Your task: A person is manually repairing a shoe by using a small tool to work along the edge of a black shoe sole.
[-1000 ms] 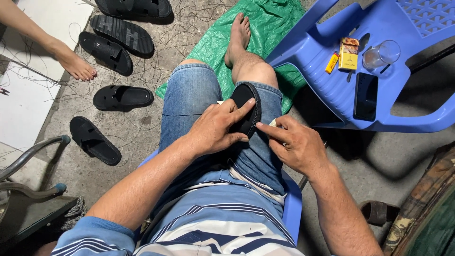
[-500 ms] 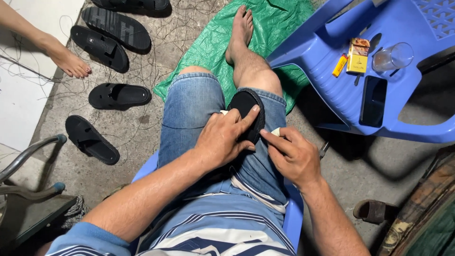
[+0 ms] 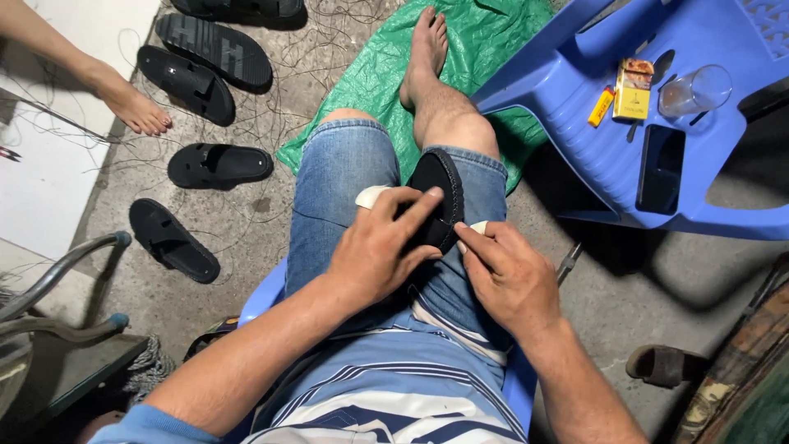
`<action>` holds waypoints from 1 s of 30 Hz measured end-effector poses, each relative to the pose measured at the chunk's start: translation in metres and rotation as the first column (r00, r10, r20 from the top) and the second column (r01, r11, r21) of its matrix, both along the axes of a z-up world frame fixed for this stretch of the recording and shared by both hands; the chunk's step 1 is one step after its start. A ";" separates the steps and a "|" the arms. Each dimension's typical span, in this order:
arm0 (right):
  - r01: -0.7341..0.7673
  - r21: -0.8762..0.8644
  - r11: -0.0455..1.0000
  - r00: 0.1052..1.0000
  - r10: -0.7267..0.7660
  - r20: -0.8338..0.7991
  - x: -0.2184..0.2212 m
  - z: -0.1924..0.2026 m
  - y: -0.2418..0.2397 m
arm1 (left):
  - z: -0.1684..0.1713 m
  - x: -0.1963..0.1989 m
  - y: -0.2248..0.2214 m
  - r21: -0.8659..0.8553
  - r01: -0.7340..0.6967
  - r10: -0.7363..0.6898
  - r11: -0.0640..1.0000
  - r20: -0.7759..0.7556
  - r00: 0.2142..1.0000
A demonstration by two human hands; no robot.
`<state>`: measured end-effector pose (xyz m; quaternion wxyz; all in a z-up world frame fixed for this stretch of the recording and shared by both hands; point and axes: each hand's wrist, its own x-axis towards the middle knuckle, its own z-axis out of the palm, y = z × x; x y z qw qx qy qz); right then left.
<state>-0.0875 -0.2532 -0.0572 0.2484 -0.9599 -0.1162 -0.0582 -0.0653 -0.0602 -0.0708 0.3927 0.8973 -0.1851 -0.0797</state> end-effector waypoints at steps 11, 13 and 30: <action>0.010 0.049 0.999 0.994 -0.005 -0.111 -0.005 0.014 0.007 | 0.034 0.029 0.047 0.274 0.107 -0.031 0.956 -0.266 0.963; 0.029 0.109 0.994 0.989 -0.013 -0.148 -0.006 0.014 0.009 | 0.053 0.038 0.039 -0.358 0.038 -0.187 0.933 -0.391 0.901; 0.110 0.268 0.957 0.986 -0.071 -0.150 -0.012 -0.003 0.013 | 0.022 0.013 -0.003 0.212 -0.032 0.058 0.977 -0.119 0.991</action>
